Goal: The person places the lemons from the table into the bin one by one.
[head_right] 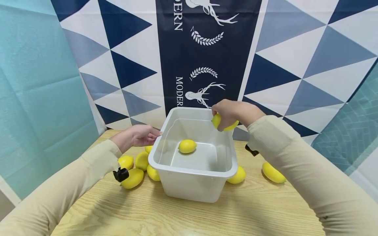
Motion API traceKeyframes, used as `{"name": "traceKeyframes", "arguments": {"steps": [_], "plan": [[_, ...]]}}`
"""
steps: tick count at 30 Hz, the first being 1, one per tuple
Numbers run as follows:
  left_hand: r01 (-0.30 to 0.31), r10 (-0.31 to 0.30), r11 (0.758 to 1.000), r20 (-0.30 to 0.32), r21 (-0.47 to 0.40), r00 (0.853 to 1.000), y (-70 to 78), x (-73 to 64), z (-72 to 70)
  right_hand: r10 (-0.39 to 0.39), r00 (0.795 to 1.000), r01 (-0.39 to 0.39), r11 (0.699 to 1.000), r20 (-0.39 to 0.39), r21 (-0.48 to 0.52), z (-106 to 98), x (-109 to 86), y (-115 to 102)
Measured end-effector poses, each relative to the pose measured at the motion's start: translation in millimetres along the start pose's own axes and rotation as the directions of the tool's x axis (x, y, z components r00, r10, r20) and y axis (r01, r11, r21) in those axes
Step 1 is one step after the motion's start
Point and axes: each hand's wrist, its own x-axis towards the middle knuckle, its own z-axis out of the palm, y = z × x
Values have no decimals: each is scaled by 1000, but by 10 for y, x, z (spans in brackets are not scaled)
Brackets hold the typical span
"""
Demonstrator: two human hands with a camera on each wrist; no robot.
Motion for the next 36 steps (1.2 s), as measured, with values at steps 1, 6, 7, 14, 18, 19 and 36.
{"name": "traceKeyframes", "arguments": {"steps": [1,6,7,14,18,19,36], "plan": [[-1,1,1000,0,-2,1000,-1,0,0,2,1000,-2,1000,-4,4,2,21,-3],[-2,2,1000,1,-7,1000,6,-2,2,20,1000,-19,1000,-6,23,-6,107,-26],[-3,3,1000,-2,-8,1000,10,-2,1,23,1000,-23,999,-5,27,-10,124,-31],[-8,8,1000,-17,2,1000,49,-30,1,52,998,-53,998,21,42,-24,223,-47],[0,0,1000,-14,6,1000,40,-39,12,86,995,-89,994,58,61,17,289,-61],[1,-1,1000,-13,4,1000,34,-40,15,92,994,-97,993,65,66,31,309,-67],[-21,22,999,-22,37,1000,-21,-57,30,94,988,-103,992,120,69,242,689,-157]]}}
